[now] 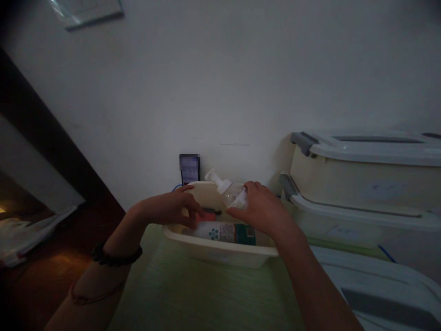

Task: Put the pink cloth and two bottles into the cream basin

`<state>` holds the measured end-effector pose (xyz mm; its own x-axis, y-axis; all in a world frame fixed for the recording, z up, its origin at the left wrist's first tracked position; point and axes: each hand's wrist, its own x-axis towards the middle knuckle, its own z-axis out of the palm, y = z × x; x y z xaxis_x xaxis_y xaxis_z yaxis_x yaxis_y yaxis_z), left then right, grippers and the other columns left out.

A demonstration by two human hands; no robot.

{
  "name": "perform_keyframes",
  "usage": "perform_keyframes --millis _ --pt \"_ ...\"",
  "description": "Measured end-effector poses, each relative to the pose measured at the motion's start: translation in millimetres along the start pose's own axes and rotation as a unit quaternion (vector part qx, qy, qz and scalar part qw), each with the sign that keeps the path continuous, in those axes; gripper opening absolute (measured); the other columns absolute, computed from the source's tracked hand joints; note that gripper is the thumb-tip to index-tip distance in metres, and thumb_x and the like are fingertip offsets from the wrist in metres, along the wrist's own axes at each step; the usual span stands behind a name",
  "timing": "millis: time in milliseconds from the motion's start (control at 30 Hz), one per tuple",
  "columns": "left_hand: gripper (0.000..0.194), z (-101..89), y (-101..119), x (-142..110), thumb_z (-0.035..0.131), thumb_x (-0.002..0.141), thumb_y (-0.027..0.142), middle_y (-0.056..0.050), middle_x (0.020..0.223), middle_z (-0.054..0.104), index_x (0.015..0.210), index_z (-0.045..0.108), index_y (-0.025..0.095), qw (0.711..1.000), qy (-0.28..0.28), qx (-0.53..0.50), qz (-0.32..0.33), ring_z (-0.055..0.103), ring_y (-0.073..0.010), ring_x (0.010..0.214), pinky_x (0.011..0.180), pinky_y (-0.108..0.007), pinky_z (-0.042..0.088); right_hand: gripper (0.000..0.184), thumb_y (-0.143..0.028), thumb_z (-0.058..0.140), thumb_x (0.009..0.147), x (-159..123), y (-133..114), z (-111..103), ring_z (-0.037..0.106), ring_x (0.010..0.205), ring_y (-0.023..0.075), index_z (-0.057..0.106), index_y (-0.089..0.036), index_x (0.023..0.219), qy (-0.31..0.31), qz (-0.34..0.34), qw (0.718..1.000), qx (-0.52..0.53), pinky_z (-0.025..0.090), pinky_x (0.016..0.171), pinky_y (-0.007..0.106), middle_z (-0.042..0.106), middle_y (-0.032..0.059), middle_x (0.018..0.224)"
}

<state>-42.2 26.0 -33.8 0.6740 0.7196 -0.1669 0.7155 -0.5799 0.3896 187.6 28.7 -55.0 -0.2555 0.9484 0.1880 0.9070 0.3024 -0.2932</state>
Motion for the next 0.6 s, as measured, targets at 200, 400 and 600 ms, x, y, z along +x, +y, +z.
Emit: perform_keyframes --millis 200,400,600 --pt "0.016 -3.4 -8.9 -5.4 0.055 0.083 0.024 -0.001 0.101 0.071 0.089 0.070 0.022 0.998 0.055 -0.025 0.025 0.059 -0.0168 0.103 0.106 -0.037 0.027 0.058 -0.047 0.065 0.069 -1.8 -0.4 -0.4 0.059 0.094 0.0291 0.054 -0.011 0.113 0.008 -0.009 1.000 0.008 0.047 0.078 0.038 0.062 0.0146 0.108" --pt "0.038 -12.6 -29.0 -21.0 0.049 0.084 0.038 -0.010 0.132 0.051 0.115 0.055 0.018 0.982 0.170 -0.019 -0.081 0.048 -0.0205 0.120 0.098 -0.032 0.038 0.059 -0.041 0.069 0.067 -3.5 2.1 -1.0 0.055 0.105 0.0294 0.054 -0.015 0.116 0.006 -0.047 0.999 0.010 0.044 0.090 0.040 0.060 0.0126 0.114" --pt "0.060 -3.2 -29.6 -12.5 0.052 0.080 0.047 -0.014 0.134 0.051 0.130 0.045 0.015 0.985 0.079 -0.031 -0.147 0.052 -0.0244 0.116 0.095 -0.032 0.041 0.033 -0.027 0.065 0.075 -1.0 7.6 1.4 0.056 0.103 0.0245 0.058 -0.018 0.106 -0.019 -0.101 0.994 0.031 0.043 0.092 0.038 0.060 0.0087 0.110"
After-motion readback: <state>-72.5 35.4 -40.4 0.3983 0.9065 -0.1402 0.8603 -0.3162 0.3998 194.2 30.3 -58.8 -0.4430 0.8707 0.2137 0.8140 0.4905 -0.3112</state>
